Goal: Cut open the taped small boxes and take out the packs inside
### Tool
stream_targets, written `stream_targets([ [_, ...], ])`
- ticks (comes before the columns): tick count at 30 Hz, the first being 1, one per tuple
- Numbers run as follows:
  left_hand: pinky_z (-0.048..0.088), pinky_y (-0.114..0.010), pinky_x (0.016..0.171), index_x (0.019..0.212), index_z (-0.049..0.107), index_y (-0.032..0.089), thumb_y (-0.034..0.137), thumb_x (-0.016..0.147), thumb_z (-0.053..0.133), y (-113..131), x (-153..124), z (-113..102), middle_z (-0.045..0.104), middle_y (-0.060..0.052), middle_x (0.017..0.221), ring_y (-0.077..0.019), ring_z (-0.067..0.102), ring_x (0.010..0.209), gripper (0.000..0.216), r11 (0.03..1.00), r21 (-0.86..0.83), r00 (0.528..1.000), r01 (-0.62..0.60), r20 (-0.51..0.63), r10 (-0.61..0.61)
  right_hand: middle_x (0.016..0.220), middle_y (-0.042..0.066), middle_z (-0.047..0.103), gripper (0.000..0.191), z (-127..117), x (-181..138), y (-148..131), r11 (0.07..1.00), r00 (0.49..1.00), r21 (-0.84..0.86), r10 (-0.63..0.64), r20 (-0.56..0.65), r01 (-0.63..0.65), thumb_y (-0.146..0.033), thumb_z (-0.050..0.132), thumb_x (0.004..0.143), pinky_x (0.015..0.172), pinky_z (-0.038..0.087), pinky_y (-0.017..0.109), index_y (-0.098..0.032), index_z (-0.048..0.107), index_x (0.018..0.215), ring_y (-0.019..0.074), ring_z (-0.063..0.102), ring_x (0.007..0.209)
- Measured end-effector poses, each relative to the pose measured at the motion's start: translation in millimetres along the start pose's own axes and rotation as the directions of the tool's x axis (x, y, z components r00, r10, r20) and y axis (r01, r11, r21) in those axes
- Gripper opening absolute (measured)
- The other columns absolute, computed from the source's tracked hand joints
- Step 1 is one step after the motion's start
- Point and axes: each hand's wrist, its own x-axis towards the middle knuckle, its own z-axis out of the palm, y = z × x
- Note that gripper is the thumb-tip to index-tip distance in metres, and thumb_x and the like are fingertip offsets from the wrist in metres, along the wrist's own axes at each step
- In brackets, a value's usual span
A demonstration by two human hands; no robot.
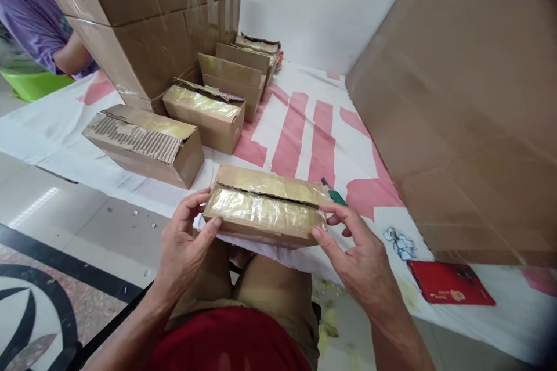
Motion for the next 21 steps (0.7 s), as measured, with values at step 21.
stream_targets([
  [21,0.056,-0.037,0.100,0.089,0.065,0.023,0.035,0.092,0.075,-10.8,-9.6,-4.0,0.057,-0.011,0.151,-0.0272,0.058,0.137,0.016,0.968,-0.024,0.968,-0.249,0.011,0.250,0.112,0.007,0.073,0.022,-36.1,-7.4,-0.3,0.922,0.987,0.354,-0.157,-0.034,0.159,-0.018,0.063,0.098,0.090,0.058,0.041,-0.031,0.078,0.109,0.0235,0.070,0.102],
])
